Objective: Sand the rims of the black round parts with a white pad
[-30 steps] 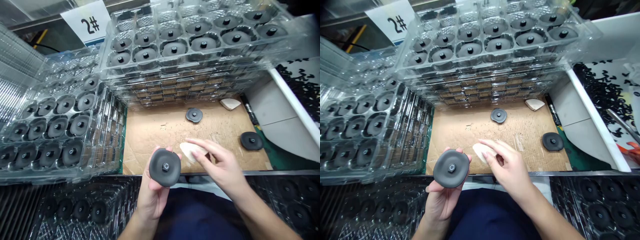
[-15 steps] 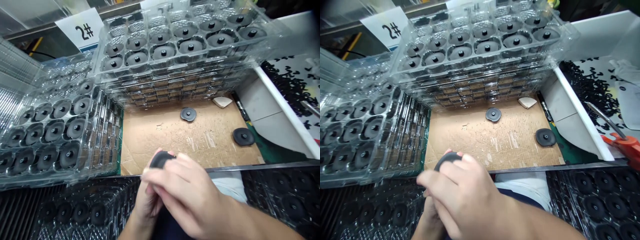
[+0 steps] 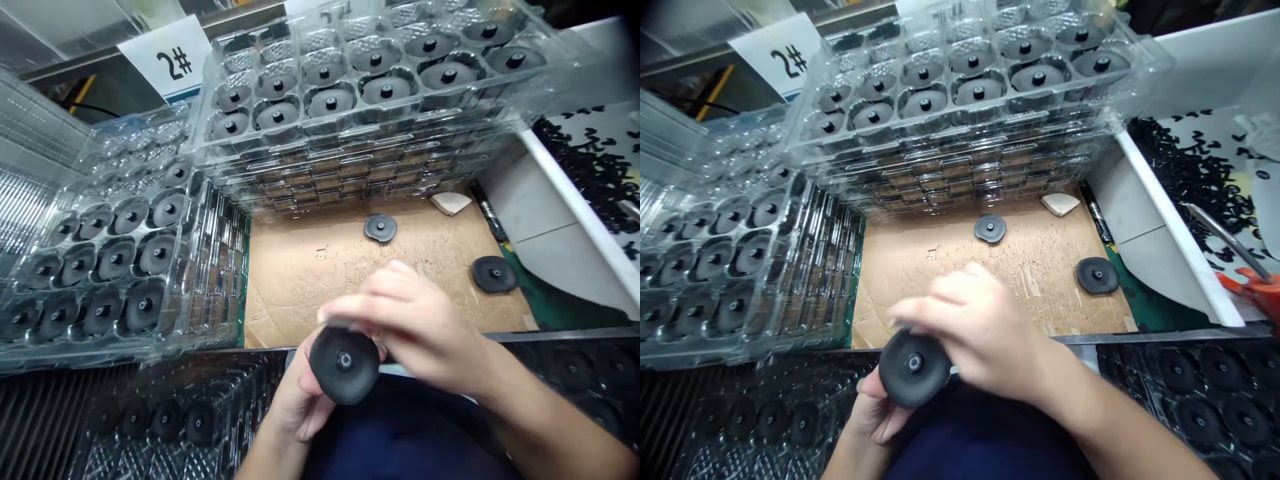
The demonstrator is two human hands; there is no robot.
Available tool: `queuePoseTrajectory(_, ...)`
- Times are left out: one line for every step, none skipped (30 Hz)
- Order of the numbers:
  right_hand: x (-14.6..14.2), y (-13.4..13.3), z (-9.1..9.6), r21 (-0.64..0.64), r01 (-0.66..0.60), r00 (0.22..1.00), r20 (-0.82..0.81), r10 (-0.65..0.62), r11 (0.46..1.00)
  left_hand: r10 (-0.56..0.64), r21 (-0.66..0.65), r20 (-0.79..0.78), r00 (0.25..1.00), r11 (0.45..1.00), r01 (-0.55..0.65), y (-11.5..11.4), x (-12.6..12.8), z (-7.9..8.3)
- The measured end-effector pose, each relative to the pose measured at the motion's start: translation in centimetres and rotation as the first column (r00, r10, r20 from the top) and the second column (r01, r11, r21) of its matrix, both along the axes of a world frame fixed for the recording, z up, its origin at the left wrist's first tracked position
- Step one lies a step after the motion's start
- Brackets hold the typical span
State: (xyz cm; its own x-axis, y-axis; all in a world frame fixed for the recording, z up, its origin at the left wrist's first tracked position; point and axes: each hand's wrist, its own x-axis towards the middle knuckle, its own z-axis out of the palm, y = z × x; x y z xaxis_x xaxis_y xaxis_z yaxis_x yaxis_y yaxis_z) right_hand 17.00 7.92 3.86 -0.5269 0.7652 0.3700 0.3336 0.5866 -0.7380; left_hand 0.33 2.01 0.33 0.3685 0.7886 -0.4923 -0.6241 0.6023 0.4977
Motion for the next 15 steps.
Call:
queuePoseTrajectory(0.5,-0.3,-0.9,-0.066,0.118,0.993,-0.017,-0.119,0.991,-0.021,0.004,0.076,0.997,1.000,0.021,0.1,-0.1,0.2)
queuePoseTrajectory(0.9,-0.8,-2.0,-0.152,0.216,0.975,-0.025,-0.223,0.964,-0.038,0.009,0.146,0.989,0.999,0.037,0.2,-0.2,0.3)
queuePoseTrajectory(1.4,-1.5,-3.2,-0.241,0.287,0.954,-0.016,-0.299,0.927,-0.046,0.014,0.195,0.980,0.999,0.044,0.3,-0.3,0.4)
queuePoseTrajectory(1.8,-2.2,-4.4,-0.320,0.326,0.940,0.008,-0.341,0.890,-0.044,0.016,0.214,0.976,0.999,0.041,0.4,-0.4,0.4)
queuePoseTrajectory(2.1,-3.0,-5.6,-0.383,0.340,0.935,0.040,-0.353,0.859,-0.041,0.016,0.218,0.975,0.999,0.038,0.5,-0.4,0.3)
queuePoseTrajectory(2.4,-3.6,-6.6,-0.426,0.341,0.936,0.069,-0.346,0.838,-0.044,0.015,0.222,0.974,0.999,0.042,0.6,-0.5,0.3)
queuePoseTrajectory(2.7,-4.2,-7.4,-0.449,0.341,0.937,0.089,-0.338,0.826,-0.050,0.016,0.231,0.972,0.999,0.048,0.8,-0.5,0.2)
queuePoseTrajectory(3.0,-4.5,-7.8,-0.459,0.346,0.936,0.100,-0.339,0.819,-0.057,0.018,0.241,0.969,0.998,0.054,0.9,-0.5,0.1)
queuePoseTrajectory(3.2,-4.7,-7.9,-0.461,0.360,0.930,0.107,-0.352,0.811,-0.064,0.021,0.249,0.966,0.998,0.061,1.0,-0.4,0.1)
queuePoseTrajectory(3.4,-4.7,-7.5,-0.464,0.386,0.918,0.112,-0.380,0.797,-0.072,0.021,0.251,0.965,0.997,0.068,1.1,-0.3,0.1)
queuePoseTrajectory(3.5,-4.6,-6.7,-0.460,0.420,0.902,0.112,-0.418,0.783,-0.079,0.017,0.250,0.965,0.997,0.077,1.1,-0.2,0.1)
queuePoseTrajectory(3.5,-4.4,-5.6,-0.440,0.449,0.885,0.101,-0.454,0.778,-0.084,0.011,0.247,0.965,0.996,0.084,1.2,0.0,0.1)
queuePoseTrajectory(3.4,-4.2,-4.3,-0.400,0.461,0.878,0.078,-0.472,0.792,-0.093,0.002,0.242,0.966,0.995,0.095,1.2,0.1,0.2)
queuePoseTrajectory(3.1,-3.9,-2.8,-0.334,0.449,0.885,0.042,-0.463,0.829,-0.101,-0.009,0.228,0.968,0.994,0.106,1.2,0.3,0.2)
queuePoseTrajectory(2.7,-3.5,-1.5,-0.237,0.394,0.915,0.006,-0.404,0.888,-0.104,-0.025,0.190,0.976,0.994,0.110,1.1,0.4,0.1)
